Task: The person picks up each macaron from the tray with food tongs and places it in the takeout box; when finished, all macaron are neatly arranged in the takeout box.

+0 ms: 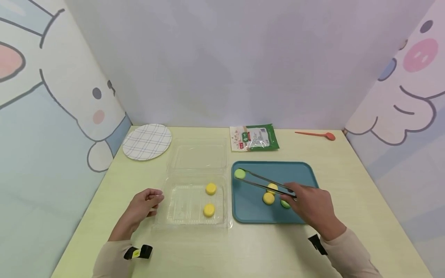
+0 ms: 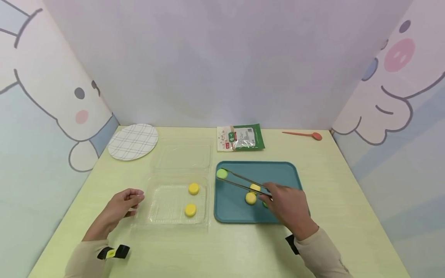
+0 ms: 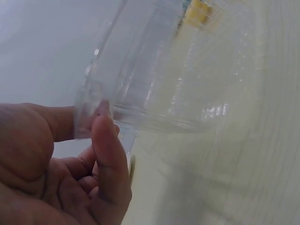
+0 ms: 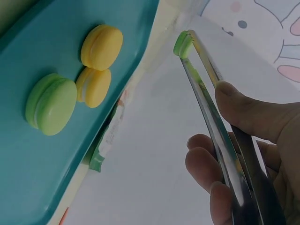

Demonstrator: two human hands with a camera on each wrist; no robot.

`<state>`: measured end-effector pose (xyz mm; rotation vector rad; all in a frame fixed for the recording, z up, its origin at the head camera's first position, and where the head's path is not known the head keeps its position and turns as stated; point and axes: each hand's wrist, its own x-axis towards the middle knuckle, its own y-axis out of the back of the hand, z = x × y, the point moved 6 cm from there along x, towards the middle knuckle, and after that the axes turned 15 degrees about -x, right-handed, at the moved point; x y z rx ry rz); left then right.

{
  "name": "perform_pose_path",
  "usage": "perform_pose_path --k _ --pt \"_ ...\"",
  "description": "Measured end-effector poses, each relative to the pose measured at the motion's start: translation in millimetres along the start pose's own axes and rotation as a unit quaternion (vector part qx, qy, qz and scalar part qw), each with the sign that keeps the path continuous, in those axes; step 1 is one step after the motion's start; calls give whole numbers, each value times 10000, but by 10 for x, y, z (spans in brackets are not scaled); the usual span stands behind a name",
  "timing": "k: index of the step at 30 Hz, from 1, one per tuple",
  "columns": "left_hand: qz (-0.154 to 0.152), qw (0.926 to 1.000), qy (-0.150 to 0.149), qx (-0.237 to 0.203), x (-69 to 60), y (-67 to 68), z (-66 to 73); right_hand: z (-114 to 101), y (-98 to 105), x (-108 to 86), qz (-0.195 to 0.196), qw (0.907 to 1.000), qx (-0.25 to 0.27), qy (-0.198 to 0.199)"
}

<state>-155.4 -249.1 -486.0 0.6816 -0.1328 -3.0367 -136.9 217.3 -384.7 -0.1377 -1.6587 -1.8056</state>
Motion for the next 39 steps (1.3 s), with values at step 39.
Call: perform_pose_path --k 39 --pt "7 10000 50 -75 3 16 -24 -543 -132 320 -137 9977 401 531"
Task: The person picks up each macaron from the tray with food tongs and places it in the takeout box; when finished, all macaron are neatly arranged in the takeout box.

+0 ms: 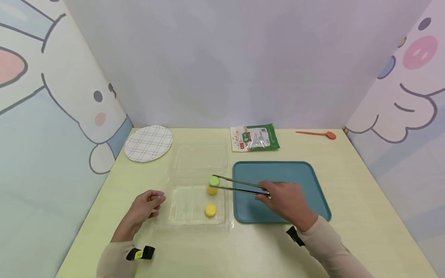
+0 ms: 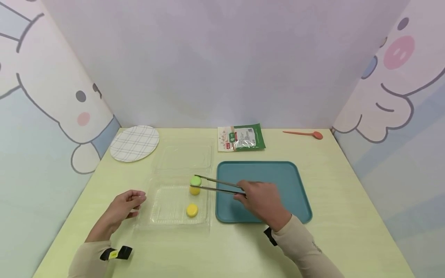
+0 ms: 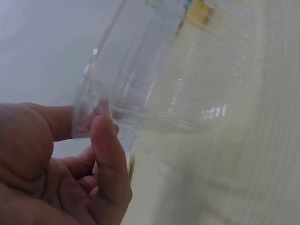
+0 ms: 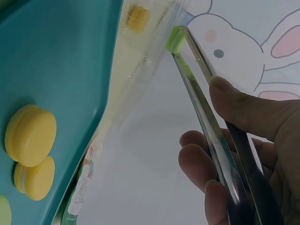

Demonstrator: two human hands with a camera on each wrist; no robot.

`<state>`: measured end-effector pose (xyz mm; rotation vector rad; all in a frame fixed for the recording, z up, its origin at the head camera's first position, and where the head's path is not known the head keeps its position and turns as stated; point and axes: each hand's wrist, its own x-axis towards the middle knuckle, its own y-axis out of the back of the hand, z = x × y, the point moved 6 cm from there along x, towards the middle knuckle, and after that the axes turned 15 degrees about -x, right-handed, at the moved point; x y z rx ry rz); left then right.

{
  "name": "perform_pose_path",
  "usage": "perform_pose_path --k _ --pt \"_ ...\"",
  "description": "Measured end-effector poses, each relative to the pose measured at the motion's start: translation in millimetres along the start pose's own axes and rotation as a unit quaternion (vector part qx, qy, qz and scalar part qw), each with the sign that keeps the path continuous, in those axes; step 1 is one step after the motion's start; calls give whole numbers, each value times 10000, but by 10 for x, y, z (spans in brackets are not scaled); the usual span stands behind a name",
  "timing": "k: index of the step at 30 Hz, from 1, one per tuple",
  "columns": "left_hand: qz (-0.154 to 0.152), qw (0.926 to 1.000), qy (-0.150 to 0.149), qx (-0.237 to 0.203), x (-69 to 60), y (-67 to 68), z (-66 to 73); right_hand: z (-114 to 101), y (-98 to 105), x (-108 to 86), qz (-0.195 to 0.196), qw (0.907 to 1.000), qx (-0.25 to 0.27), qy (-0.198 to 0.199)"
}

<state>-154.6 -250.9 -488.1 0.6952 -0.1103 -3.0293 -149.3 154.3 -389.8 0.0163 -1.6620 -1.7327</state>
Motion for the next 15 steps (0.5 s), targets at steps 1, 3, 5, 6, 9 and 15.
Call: perform_pose_path --k 1,3,5,6,9,15 --pt "5 10000 5 4 -2 -1 -1 -7 -9 9 -43 10000 0 -10" --pt "19 10000 10 10 -6 -2 1 -24 -23 30 -114 9999 -26 -5" --pt "22 10000 -8 16 -4 -6 8 -43 -36 55 -169 9998 -35 25" --pt "17 10000 -20 11 -3 -8 16 -52 -44 68 -192 9998 -22 47" --pt "15 10000 -41 23 -18 -3 21 -97 -60 106 -225 9996 91 127" --pt "11 10000 -12 -33 -15 2 9 -173 -87 156 -145 9993 244 240"
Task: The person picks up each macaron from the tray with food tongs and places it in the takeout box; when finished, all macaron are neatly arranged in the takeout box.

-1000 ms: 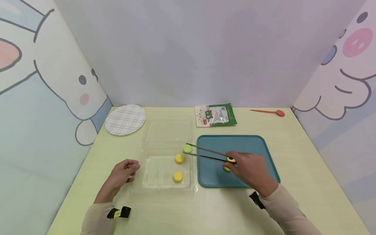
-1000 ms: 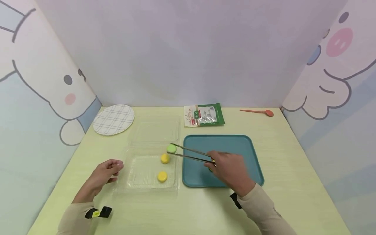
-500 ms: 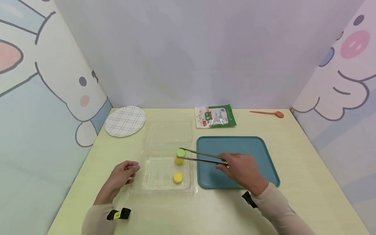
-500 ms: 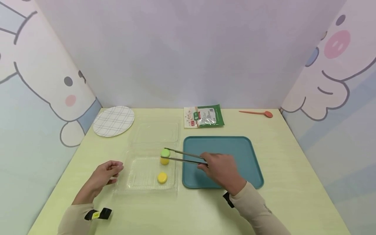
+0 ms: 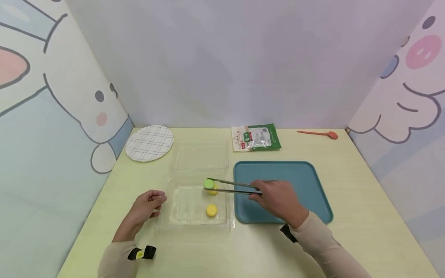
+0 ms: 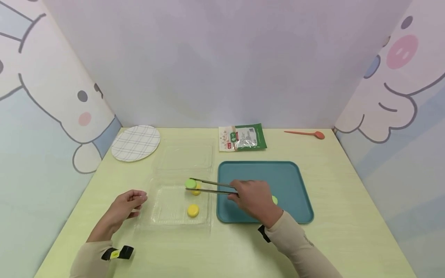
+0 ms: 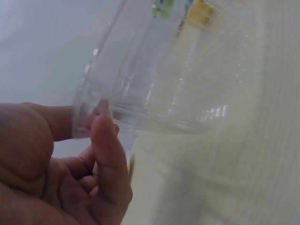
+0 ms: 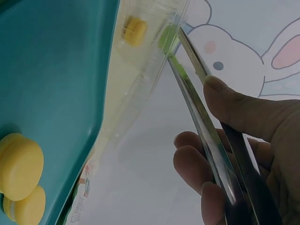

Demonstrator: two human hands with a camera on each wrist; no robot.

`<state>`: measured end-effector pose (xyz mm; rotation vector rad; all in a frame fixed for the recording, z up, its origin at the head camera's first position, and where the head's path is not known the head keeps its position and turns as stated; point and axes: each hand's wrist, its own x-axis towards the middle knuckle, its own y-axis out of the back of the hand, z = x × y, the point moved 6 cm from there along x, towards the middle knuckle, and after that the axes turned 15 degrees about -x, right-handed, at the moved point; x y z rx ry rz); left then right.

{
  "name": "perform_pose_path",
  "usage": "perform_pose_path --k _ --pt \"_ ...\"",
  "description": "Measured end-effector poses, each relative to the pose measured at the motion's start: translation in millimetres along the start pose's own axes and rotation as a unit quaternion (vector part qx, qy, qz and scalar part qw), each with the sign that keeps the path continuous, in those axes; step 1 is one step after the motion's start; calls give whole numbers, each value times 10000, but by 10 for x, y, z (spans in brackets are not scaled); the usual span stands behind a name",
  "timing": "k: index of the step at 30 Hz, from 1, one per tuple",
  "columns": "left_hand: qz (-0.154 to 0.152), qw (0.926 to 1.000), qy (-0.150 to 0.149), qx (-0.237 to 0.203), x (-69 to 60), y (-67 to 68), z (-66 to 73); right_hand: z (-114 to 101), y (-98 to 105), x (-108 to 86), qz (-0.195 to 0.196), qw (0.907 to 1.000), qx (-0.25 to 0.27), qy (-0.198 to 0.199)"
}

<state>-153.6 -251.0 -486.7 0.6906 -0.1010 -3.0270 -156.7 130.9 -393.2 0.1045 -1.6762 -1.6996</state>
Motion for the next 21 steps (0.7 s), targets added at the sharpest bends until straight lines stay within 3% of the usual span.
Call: perform_pose_path --k 14,21 --pt "73 10000 43 -2 6 8 -26 -168 -134 162 -229 9996 -85 169" --pt "30 10000 -6 47 8 -10 -12 -238 -236 196 -448 9985 182 238"
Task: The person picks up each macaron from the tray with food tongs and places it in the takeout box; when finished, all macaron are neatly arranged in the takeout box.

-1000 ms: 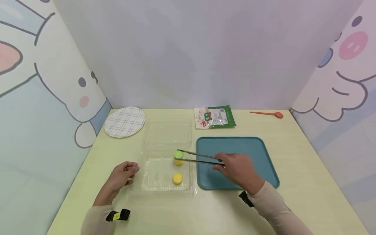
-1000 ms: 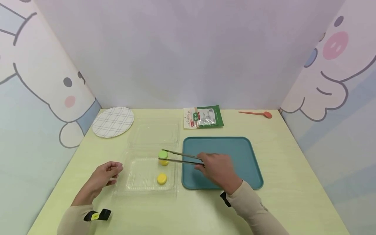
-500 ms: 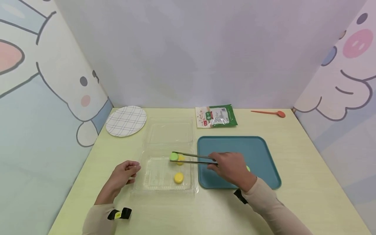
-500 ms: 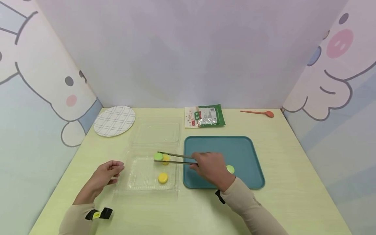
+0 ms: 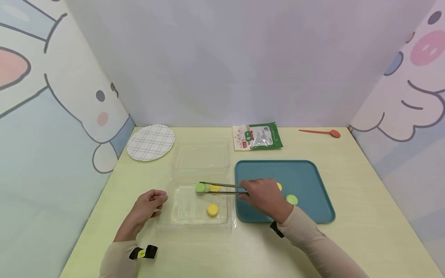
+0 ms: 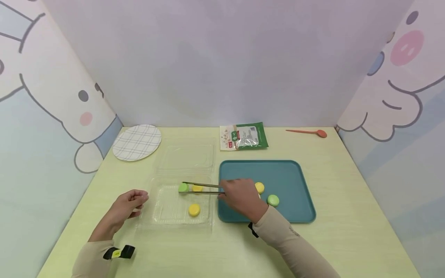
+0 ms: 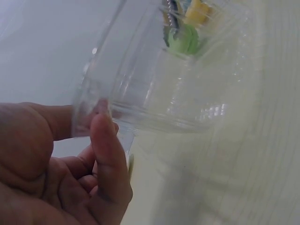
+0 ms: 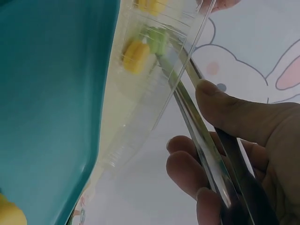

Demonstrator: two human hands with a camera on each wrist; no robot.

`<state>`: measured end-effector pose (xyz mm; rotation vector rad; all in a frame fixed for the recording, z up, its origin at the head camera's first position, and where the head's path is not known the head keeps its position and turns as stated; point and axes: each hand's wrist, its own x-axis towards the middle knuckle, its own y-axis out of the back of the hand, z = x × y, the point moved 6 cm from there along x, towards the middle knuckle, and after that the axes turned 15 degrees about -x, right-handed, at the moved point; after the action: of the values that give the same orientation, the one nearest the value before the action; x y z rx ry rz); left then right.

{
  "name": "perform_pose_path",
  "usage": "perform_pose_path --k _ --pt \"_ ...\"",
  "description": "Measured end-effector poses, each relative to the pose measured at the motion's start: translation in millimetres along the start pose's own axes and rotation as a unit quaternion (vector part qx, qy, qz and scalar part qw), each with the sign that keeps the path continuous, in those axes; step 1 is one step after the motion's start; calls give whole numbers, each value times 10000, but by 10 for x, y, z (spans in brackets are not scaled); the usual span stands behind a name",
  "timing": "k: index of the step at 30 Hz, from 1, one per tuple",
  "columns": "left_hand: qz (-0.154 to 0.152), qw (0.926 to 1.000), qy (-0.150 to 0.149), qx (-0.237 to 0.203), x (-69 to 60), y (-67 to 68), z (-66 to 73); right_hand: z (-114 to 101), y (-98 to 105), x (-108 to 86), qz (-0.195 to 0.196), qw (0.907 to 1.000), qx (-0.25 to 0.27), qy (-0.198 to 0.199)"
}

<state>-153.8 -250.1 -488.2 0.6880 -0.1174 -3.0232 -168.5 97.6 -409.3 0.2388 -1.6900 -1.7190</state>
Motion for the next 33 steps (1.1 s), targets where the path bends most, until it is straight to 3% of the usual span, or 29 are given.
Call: perform_pose_path --k 6,18,33 --pt "11 10000 1 -14 0 -8 3 -24 -21 52 -13 9999 136 -9" --pt "26 10000 29 -76 11 -31 14 -16 -25 66 -91 9999 -62 -56" --pt "32 9999 75 -69 -20 -12 3 -4 -54 -12 -16 9999 114 -25"
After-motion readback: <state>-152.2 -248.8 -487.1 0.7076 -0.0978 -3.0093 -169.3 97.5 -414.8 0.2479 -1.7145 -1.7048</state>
